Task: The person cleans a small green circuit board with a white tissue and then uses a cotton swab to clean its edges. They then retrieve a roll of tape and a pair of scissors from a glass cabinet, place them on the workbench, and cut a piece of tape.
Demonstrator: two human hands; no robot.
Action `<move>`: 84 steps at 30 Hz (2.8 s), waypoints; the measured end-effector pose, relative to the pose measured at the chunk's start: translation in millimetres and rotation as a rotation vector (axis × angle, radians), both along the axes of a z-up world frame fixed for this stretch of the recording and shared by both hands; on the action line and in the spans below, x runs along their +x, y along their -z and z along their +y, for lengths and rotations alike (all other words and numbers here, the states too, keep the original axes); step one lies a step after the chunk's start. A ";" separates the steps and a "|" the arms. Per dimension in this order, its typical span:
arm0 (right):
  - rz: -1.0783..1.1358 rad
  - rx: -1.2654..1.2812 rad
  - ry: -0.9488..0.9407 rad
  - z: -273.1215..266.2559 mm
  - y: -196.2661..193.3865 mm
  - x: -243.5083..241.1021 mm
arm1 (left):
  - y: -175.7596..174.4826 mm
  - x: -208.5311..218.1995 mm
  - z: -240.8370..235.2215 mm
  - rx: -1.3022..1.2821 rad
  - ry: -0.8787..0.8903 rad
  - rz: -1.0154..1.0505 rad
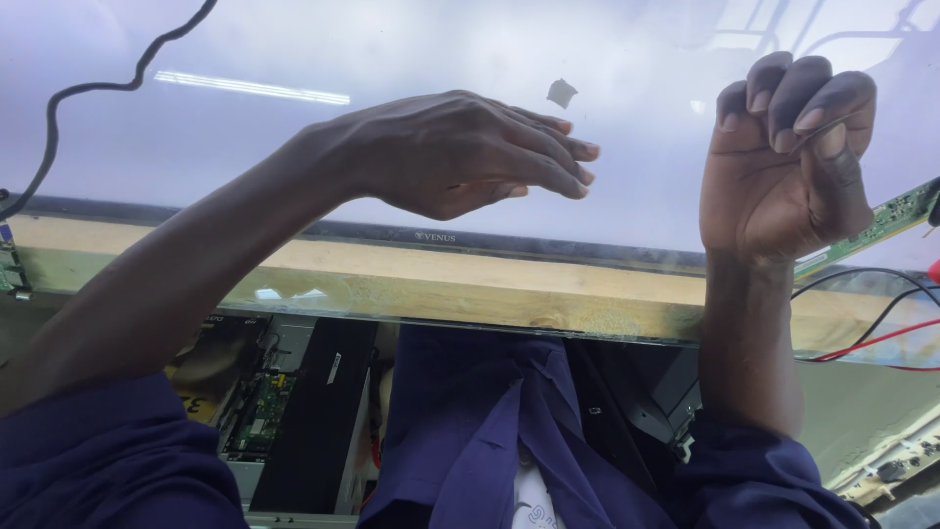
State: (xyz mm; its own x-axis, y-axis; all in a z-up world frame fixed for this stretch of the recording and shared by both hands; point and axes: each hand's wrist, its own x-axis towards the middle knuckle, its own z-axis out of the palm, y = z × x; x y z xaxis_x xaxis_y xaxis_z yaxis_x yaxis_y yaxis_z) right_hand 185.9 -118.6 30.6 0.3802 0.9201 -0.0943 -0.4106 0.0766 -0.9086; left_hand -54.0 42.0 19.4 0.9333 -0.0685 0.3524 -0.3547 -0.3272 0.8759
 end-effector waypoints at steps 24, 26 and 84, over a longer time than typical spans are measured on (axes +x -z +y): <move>-0.755 -0.099 -0.080 10.0 -2.9 -44.3 | 3.4 -8.1 -37.4 0.145 -0.803 0.147; -0.946 -0.101 -0.134 16.1 -5.8 -49.1 | 5.5 -8.9 -33.7 0.071 -0.814 0.095; -1.270 -0.040 -0.231 34.8 0.4 -53.5 | 3.5 -6.6 -17.7 -0.003 -0.799 0.060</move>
State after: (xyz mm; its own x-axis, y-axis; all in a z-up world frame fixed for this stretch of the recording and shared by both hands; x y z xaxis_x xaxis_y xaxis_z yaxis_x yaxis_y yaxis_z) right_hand 132.4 -83.8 30.2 0.0570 0.9810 0.1854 0.7373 0.0838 -0.6704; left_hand -60.6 24.3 15.9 0.7169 0.6296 0.2995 0.0331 -0.4598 0.8874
